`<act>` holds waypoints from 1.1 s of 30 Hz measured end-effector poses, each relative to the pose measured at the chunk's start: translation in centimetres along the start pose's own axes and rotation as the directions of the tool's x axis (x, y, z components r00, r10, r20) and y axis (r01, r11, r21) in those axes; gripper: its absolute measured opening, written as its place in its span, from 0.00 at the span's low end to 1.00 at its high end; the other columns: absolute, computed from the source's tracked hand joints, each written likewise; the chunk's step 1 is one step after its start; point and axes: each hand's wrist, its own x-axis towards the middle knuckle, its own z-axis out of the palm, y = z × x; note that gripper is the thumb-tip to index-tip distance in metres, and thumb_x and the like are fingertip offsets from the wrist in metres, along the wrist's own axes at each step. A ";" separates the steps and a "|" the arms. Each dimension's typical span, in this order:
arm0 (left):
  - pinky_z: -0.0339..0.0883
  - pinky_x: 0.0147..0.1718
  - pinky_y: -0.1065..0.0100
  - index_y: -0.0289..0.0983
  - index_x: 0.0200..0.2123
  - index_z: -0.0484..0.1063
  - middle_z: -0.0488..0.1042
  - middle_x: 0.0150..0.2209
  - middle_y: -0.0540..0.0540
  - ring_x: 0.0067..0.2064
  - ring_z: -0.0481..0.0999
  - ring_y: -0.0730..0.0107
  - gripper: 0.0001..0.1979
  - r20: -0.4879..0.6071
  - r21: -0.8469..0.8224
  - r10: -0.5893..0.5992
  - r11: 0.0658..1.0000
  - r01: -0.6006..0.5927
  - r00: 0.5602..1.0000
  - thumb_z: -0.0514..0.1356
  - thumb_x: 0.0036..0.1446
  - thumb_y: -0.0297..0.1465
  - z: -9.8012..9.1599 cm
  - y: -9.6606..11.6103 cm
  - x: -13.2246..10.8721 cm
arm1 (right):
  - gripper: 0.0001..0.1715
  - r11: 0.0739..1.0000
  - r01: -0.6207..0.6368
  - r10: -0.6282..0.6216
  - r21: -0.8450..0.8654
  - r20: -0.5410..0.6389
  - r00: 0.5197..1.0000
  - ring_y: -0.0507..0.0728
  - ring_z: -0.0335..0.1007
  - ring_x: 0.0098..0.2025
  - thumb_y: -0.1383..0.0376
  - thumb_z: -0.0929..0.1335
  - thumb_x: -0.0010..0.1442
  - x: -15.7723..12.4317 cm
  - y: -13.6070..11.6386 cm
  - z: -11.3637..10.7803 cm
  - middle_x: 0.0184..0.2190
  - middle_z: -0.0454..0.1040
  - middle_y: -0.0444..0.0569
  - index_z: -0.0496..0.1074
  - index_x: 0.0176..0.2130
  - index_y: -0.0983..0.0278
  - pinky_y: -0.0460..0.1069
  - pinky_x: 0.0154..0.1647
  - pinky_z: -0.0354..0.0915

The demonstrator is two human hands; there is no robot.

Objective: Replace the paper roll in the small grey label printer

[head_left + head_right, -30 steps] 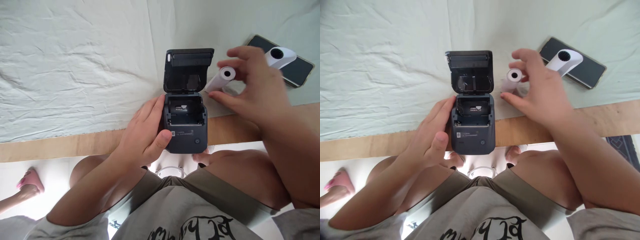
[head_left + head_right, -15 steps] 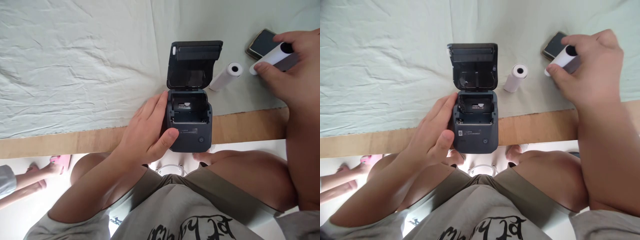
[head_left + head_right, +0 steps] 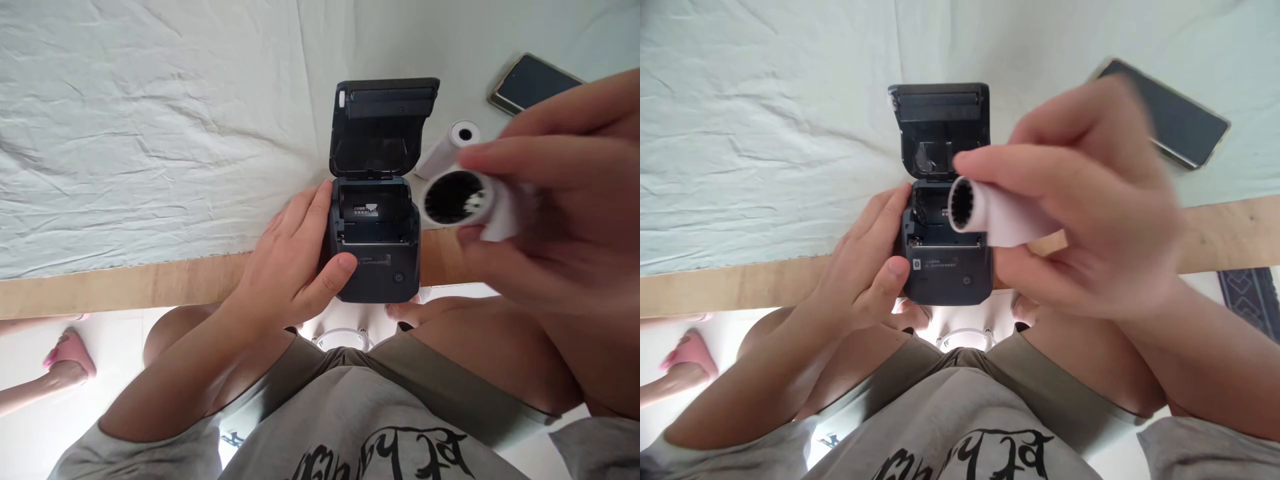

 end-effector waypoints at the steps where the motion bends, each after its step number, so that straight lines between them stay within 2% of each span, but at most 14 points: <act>1: 0.72 0.74 0.38 0.34 0.84 0.57 0.68 0.79 0.27 0.77 0.72 0.37 0.49 -0.001 0.000 0.014 1.000 -0.014 1.000 0.41 0.80 0.65 0.0 -0.1 0.0 | 0.28 0.988 0.154 -0.153 0.008 -0.038 0.987 0.57 0.83 0.52 0.61 0.75 0.67 0.6 -0.7 1.2 0.54 0.84 0.48 0.81 0.64 0.48 0.54 0.51 0.80; 2: 0.72 0.74 0.38 0.33 0.84 0.56 0.68 0.79 0.27 0.77 0.72 0.36 0.48 0.000 0.000 0.024 1.000 -0.024 1.000 0.42 0.81 0.64 0.0 -0.1 0.0 | 0.27 0.972 0.235 -0.235 -0.002 -0.040 0.971 0.54 0.83 0.51 0.67 0.74 0.65 1.1 -1.2 2.3 0.53 0.85 0.47 0.81 0.62 0.52 0.52 0.51 0.80; 4: 0.71 0.75 0.38 0.33 0.84 0.56 0.68 0.79 0.26 0.77 0.72 0.37 0.48 0.002 -0.005 0.021 1.000 -0.021 1.000 0.42 0.81 0.63 -0.1 0.0 0.0 | 0.23 0.954 0.301 -0.301 0.003 -0.027 0.953 0.52 0.84 0.50 0.73 0.72 0.67 1.9 -1.5 3.8 0.52 0.86 0.45 0.79 0.58 0.56 0.50 0.49 0.79; 7: 0.71 0.75 0.38 0.35 0.84 0.58 0.68 0.79 0.28 0.76 0.72 0.38 0.46 0.007 -0.021 -0.011 1.000 0.012 1.000 0.42 0.81 0.63 -0.2 0.3 0.0 | 0.15 0.967 0.253 -0.252 -0.029 0.028 0.967 0.53 0.86 0.47 0.72 0.71 0.71 2.3 -1.3 4.6 0.50 0.87 0.41 0.75 0.54 0.55 0.51 0.47 0.78; 13: 0.71 0.76 0.38 0.34 0.84 0.57 0.68 0.79 0.28 0.76 0.72 0.37 0.49 0.008 -0.039 -0.023 0.999 0.024 1.000 0.43 0.80 0.64 -0.2 0.3 0.0 | 0.09 0.983 0.126 -0.109 -0.137 0.128 0.986 0.57 0.88 0.49 0.68 0.72 0.72 2.2 -0.9 4.3 0.51 0.87 0.42 0.73 0.48 0.54 0.54 0.46 0.81; 18: 0.72 0.75 0.38 0.34 0.84 0.58 0.69 0.78 0.28 0.75 0.74 0.36 0.49 0.016 -0.042 -0.013 0.999 0.014 1.000 0.43 0.80 0.65 -0.1 0.2 0.0 | 0.10 0.960 0.261 -0.248 -0.104 0.117 0.962 0.56 0.89 0.44 0.70 0.75 0.70 2.5 -0.6 4.5 0.45 0.88 0.41 0.73 0.47 0.57 0.54 0.40 0.80; 23: 0.73 0.75 0.39 0.33 0.84 0.58 0.69 0.79 0.28 0.76 0.74 0.37 0.49 0.011 -0.032 -0.016 0.999 0.016 1.000 0.42 0.80 0.65 -0.2 0.1 -0.1 | 0.09 0.965 0.263 -0.260 -0.012 0.112 0.959 0.55 0.89 0.54 0.70 0.75 0.71 2.7 -0.9 4.5 0.49 0.89 0.38 0.75 0.42 0.56 0.54 0.54 0.83; 27: 0.71 0.78 0.37 0.36 0.85 0.56 0.68 0.81 0.30 0.79 0.71 0.37 0.47 0.010 -0.057 -0.037 0.998 0.037 0.999 0.43 0.81 0.63 -0.3 0.1 -0.2 | 0.09 0.964 0.264 -0.266 0.035 0.137 0.954 0.56 0.89 0.50 0.70 0.75 0.70 2.3 -1.5 3.7 0.47 0.88 0.37 0.77 0.41 0.56 0.55 0.53 0.83; 31: 0.71 0.79 0.37 0.41 0.86 0.54 0.67 0.83 0.35 0.82 0.69 0.39 0.44 -0.019 -0.103 -0.093 0.990 0.091 0.995 0.48 0.81 0.61 -0.3 0.0 0.0 | 0.05 0.947 0.313 -0.321 0.074 0.202 0.925 0.56 0.88 0.53 0.67 0.76 0.71 1.2 -1.8 3.1 0.47 0.88 0.39 0.79 0.45 0.56 0.55 0.52 0.82; 33: 0.71 0.79 0.37 0.40 0.85 0.56 0.69 0.82 0.36 0.81 0.71 0.39 0.43 -0.032 -0.101 -0.116 0.989 0.112 0.993 0.52 0.80 0.59 -0.2 0.2 0.4 | 0.05 0.940 0.326 -0.339 0.099 0.189 0.922 0.57 0.88 0.54 0.63 0.76 0.72 0.7 -1.9 3.0 0.46 0.88 0.39 0.79 0.48 0.55 0.56 0.54 0.82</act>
